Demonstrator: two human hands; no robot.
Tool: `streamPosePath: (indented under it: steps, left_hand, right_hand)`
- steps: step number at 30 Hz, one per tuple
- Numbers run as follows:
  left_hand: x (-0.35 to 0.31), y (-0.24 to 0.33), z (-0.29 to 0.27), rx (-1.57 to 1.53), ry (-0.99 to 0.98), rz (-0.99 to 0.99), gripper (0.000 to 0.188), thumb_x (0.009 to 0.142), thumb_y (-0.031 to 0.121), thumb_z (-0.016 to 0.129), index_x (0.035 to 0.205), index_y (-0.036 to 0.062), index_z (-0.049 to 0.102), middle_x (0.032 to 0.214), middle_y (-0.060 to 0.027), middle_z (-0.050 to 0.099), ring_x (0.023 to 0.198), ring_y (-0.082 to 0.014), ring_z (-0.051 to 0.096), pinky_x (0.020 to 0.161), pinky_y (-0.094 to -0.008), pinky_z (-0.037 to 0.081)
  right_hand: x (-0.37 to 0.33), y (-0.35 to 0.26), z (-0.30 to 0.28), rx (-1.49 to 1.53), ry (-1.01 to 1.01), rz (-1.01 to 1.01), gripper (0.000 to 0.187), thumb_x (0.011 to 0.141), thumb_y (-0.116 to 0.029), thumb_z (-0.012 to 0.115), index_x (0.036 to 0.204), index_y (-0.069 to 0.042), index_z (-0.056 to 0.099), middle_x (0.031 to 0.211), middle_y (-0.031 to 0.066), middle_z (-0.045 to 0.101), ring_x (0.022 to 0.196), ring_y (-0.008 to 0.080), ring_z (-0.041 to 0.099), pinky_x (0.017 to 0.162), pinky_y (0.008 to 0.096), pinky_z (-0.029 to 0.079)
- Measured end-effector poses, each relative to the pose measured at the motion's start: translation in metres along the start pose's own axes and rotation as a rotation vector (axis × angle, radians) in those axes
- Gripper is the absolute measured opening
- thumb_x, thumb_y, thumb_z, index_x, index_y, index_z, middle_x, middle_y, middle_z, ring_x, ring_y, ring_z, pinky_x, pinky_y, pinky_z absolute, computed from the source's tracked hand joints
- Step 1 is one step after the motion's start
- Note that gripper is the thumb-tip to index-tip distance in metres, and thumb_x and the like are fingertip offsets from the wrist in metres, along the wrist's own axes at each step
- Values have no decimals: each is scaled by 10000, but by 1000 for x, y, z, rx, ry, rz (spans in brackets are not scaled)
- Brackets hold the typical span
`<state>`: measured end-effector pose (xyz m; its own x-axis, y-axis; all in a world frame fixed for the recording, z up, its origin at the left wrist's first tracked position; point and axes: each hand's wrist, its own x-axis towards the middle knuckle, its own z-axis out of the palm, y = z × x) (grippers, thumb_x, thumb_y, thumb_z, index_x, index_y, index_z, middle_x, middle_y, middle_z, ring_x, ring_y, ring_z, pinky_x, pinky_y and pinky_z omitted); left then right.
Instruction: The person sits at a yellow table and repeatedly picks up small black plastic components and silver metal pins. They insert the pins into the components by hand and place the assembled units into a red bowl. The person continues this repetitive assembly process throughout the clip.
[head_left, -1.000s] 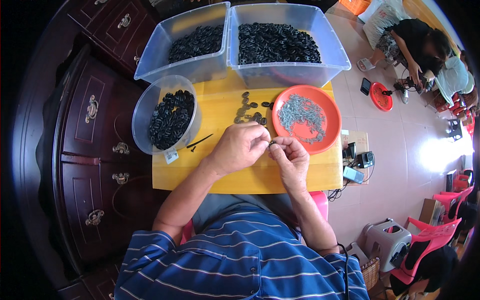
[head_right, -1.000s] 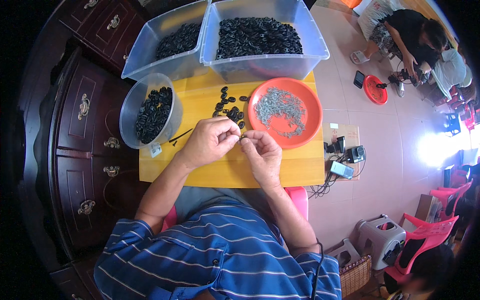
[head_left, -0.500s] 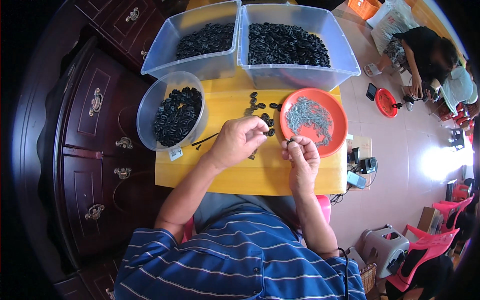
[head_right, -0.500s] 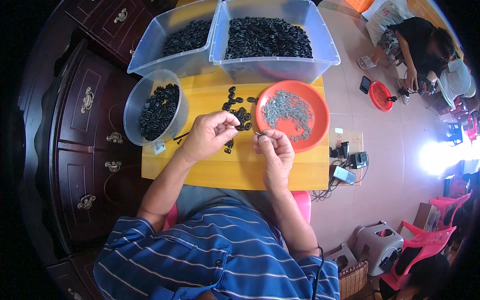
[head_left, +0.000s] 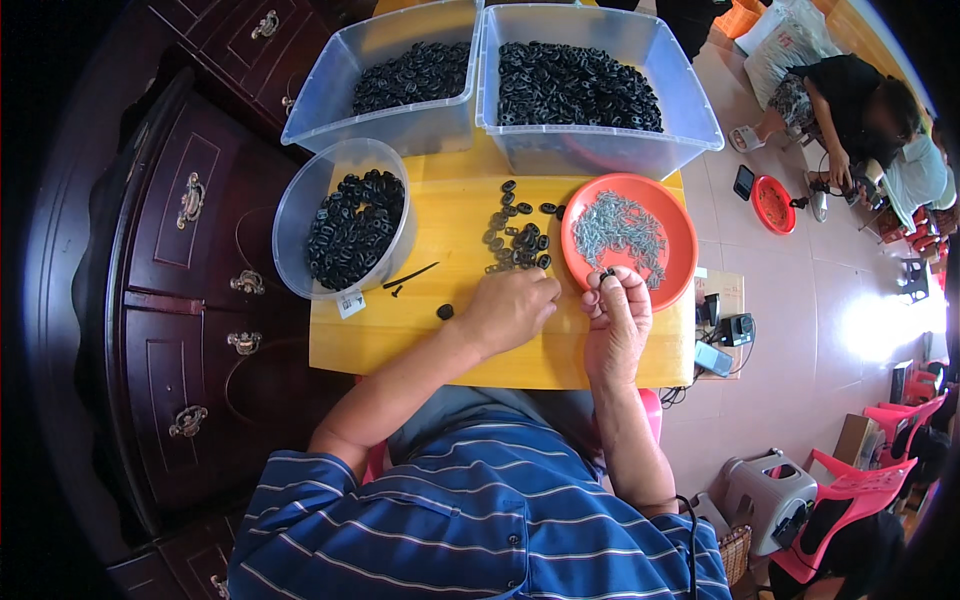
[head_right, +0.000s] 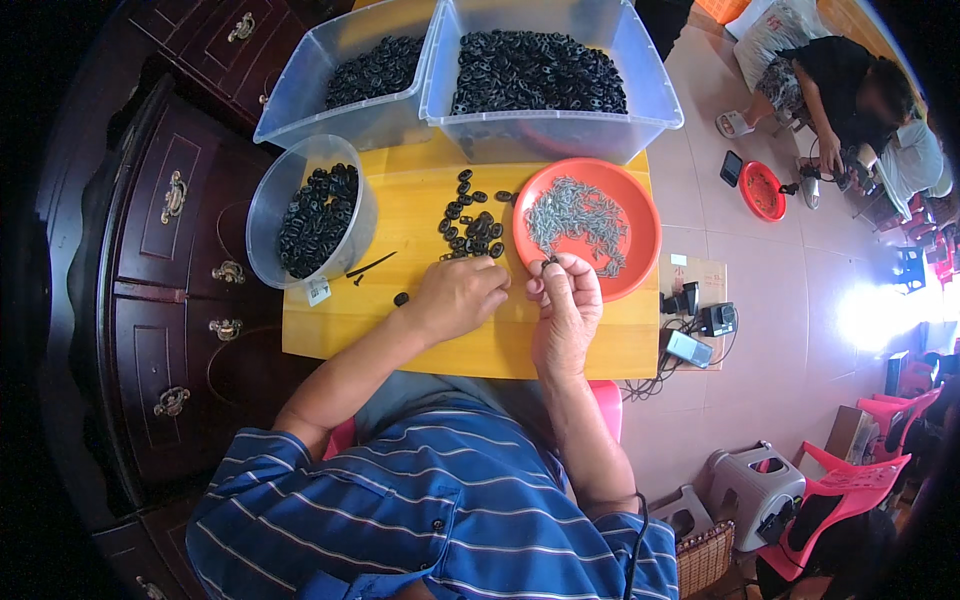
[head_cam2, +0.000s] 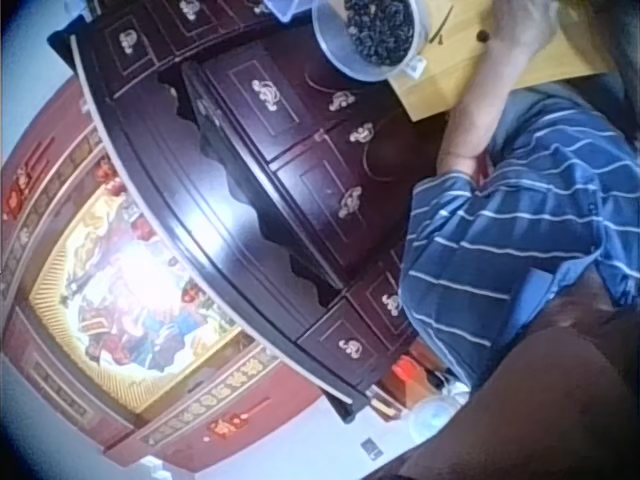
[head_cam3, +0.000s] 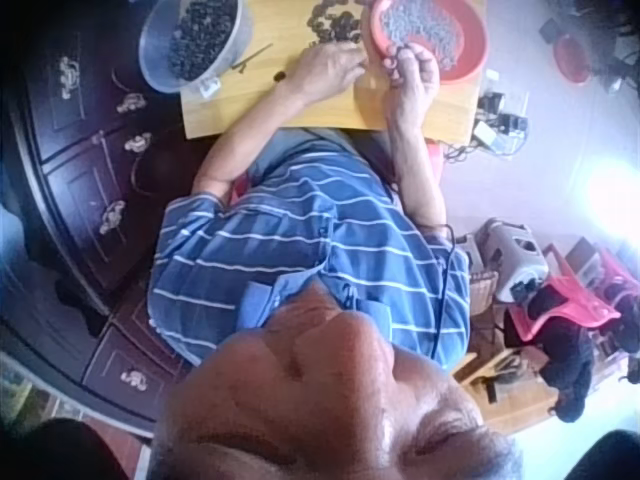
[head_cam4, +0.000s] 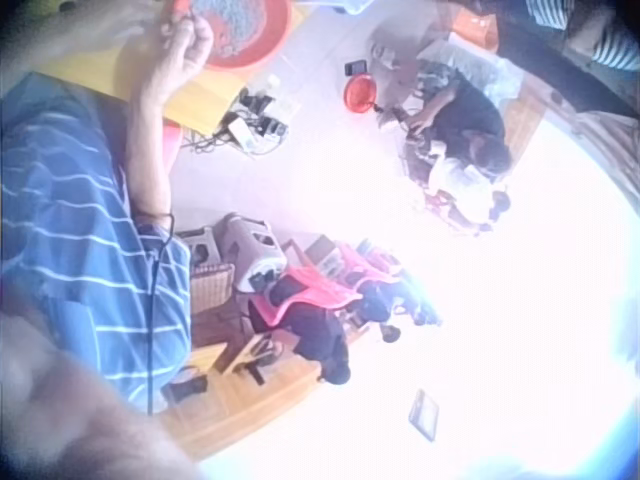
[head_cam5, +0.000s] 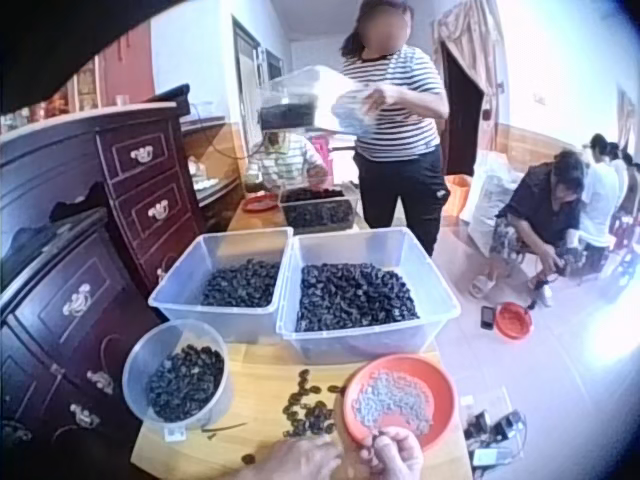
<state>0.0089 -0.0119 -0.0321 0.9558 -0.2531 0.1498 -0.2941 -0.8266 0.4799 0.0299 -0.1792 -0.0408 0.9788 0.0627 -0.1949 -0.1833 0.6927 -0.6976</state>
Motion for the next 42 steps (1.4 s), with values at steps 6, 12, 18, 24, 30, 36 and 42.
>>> streamPosePath:
  steps: [6,12,18,24,30,36,42]
  left_hand:
    - [-1,-8,-4,-36,37,-22,131,843,174,739,919,86,679,844,-89,674,765,-299,691,676,-431,550]
    - [0,-23,-32,-61,101,-72,95,838,88,715,925,67,682,857,-105,687,773,-307,691,688,-423,549]
    - [6,-38,-37,-12,190,-57,88,860,65,663,942,61,695,870,-101,695,779,-319,687,697,-425,554]
    - [10,-34,-31,20,137,-58,177,853,92,692,1028,73,709,922,-84,695,814,-295,692,721,-413,561]
    - [14,-36,-25,75,98,-45,199,841,109,702,1037,83,711,952,-80,686,849,-293,687,735,-423,561]
    - [21,-37,-24,98,59,-42,107,842,98,685,943,75,655,913,-84,644,835,-312,666,707,-459,543]
    - [24,-37,-28,122,-6,-48,120,854,118,693,947,85,625,927,-85,624,875,-320,655,712,-471,535]
  right_hand:
    - [-1,0,3,-9,3,0,138,981,-47,638,1114,-55,604,970,99,710,765,126,625,724,251,516]
    - [-1,0,3,-19,-2,-8,134,981,-47,637,1111,-59,606,963,93,710,758,122,620,723,252,511]
    - [-2,2,2,-29,-2,1,131,980,-41,636,1107,-59,610,956,90,712,754,121,620,723,248,510]
    - [-1,3,0,-55,-25,17,130,979,-40,636,1107,-55,616,955,87,712,757,119,623,726,246,509]
    - [-3,2,3,-86,-30,32,122,979,-47,639,1099,-54,622,951,81,715,754,108,618,714,233,488]
    - [-3,3,3,-138,-52,31,119,978,-62,644,1095,-59,629,940,68,720,751,93,615,713,230,479]
    - [-5,3,4,-153,-63,38,128,981,-79,651,1106,-65,628,945,62,721,755,91,621,720,238,487]
